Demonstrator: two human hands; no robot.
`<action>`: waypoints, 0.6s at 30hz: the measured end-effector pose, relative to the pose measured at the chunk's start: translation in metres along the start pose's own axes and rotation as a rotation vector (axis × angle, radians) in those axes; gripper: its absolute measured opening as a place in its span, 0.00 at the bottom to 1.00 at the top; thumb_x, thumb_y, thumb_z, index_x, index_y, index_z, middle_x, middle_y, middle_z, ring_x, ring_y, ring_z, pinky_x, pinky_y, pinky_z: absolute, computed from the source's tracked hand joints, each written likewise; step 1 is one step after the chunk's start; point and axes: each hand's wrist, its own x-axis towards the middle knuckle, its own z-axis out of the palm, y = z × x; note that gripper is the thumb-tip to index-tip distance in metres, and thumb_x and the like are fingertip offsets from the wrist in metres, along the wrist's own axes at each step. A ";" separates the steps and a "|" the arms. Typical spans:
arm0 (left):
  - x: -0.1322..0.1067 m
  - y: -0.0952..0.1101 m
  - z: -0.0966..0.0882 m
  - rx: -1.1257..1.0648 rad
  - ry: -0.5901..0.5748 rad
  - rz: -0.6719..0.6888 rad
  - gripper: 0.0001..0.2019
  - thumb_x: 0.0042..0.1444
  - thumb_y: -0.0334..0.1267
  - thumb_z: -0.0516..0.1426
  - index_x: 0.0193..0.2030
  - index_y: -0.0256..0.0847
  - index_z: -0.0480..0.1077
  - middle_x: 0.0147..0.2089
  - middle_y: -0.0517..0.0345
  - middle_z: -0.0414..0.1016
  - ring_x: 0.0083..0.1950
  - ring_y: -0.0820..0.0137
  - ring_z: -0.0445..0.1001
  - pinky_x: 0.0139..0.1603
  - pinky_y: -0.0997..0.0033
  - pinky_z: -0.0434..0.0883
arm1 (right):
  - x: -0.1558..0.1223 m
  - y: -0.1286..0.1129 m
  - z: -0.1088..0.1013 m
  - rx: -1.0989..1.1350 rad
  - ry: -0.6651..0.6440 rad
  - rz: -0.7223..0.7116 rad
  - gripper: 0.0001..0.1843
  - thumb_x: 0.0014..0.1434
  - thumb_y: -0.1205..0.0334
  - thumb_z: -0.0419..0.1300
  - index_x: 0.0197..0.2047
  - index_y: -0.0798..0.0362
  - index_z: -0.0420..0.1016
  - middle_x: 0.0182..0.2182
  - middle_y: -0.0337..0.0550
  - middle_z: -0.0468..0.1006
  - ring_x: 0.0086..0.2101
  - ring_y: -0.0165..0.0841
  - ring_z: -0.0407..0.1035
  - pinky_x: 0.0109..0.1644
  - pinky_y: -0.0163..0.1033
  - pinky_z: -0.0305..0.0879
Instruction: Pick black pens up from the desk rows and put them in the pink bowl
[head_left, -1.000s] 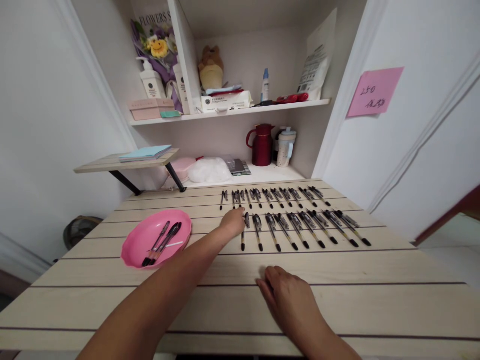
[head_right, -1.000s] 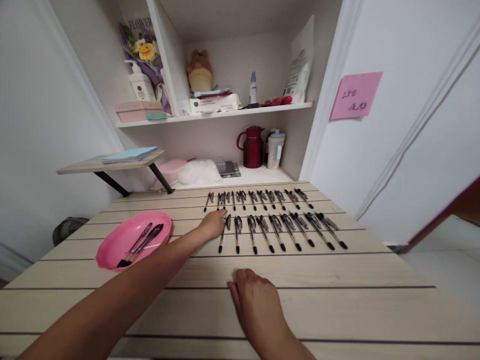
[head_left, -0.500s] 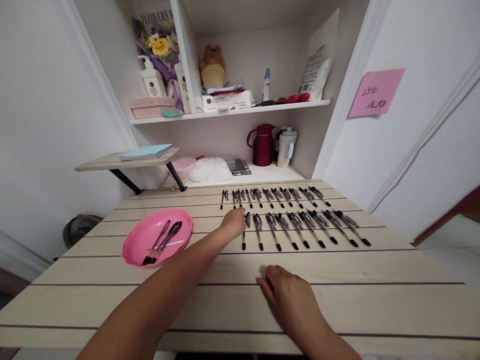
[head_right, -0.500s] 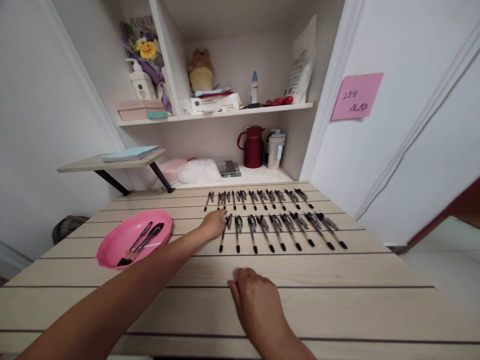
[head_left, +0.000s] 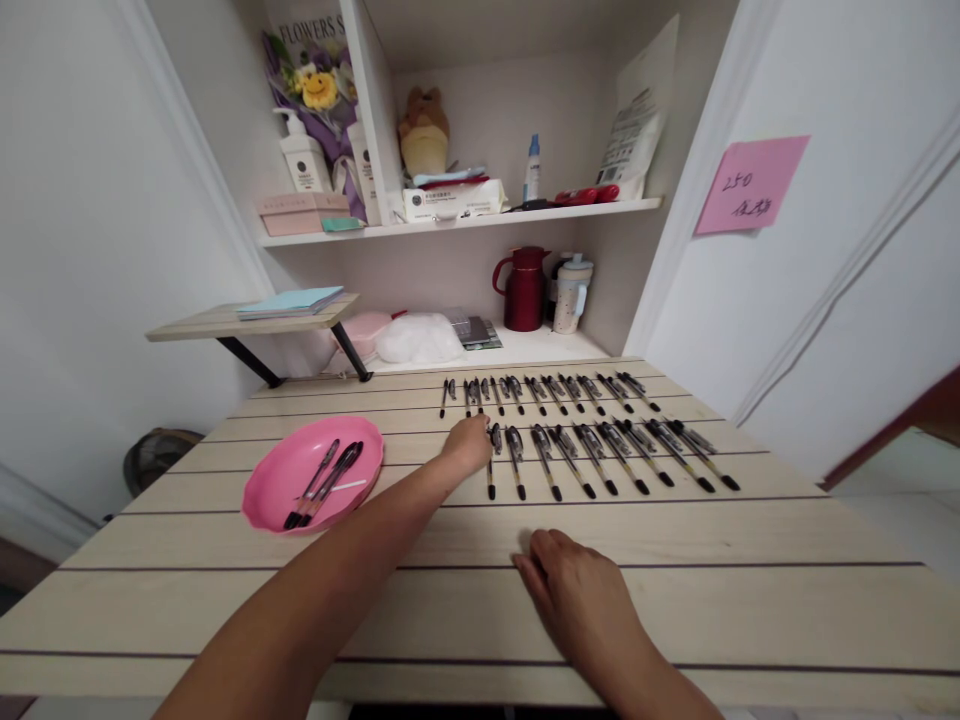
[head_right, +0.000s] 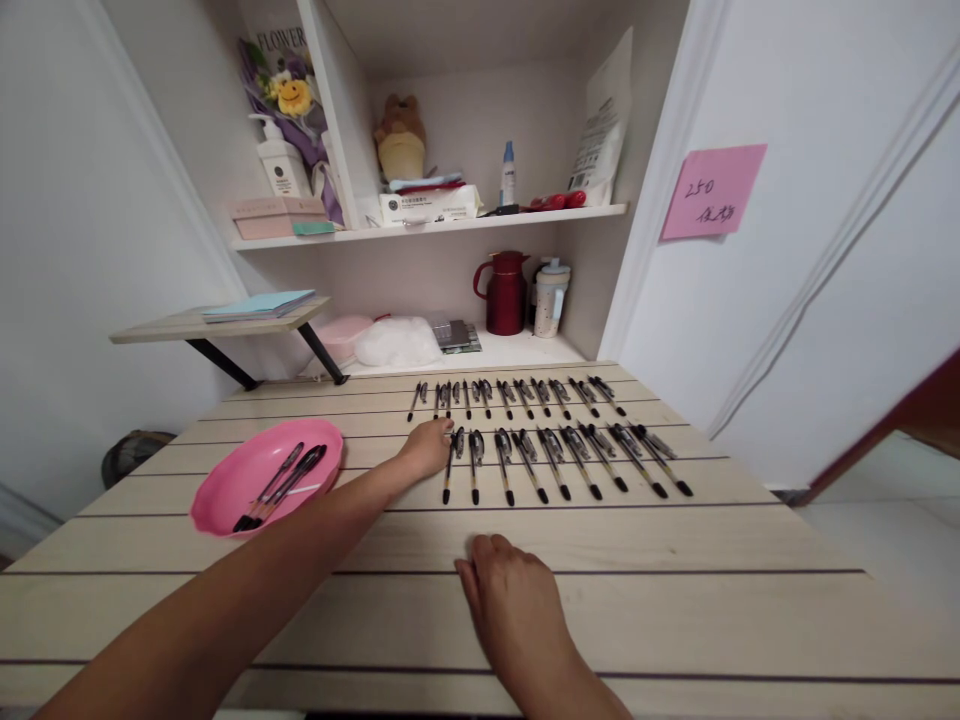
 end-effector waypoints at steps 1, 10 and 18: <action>0.000 0.000 0.000 -0.003 0.001 0.000 0.18 0.52 0.31 0.51 0.51 0.37 0.66 0.52 0.45 0.69 0.53 0.64 0.67 0.50 0.72 0.62 | 0.000 0.000 0.000 0.002 0.003 -0.001 0.10 0.60 0.61 0.49 0.29 0.51 0.65 0.24 0.41 0.74 0.23 0.33 0.68 0.25 0.36 0.48; -0.004 -0.001 -0.003 -0.060 0.020 -0.007 0.17 0.51 0.30 0.51 0.49 0.35 0.67 0.50 0.43 0.71 0.51 0.62 0.68 0.49 0.70 0.62 | 0.000 0.001 0.003 0.004 -0.009 0.007 0.09 0.60 0.61 0.49 0.29 0.50 0.65 0.25 0.40 0.74 0.23 0.34 0.69 0.25 0.37 0.48; -0.022 0.001 -0.014 -0.197 0.068 0.004 0.18 0.51 0.32 0.54 0.50 0.36 0.68 0.46 0.46 0.73 0.45 0.64 0.72 0.45 0.71 0.64 | 0.000 0.000 0.000 0.001 -0.029 0.012 0.09 0.60 0.61 0.49 0.30 0.50 0.65 0.26 0.41 0.75 0.24 0.35 0.69 0.25 0.36 0.48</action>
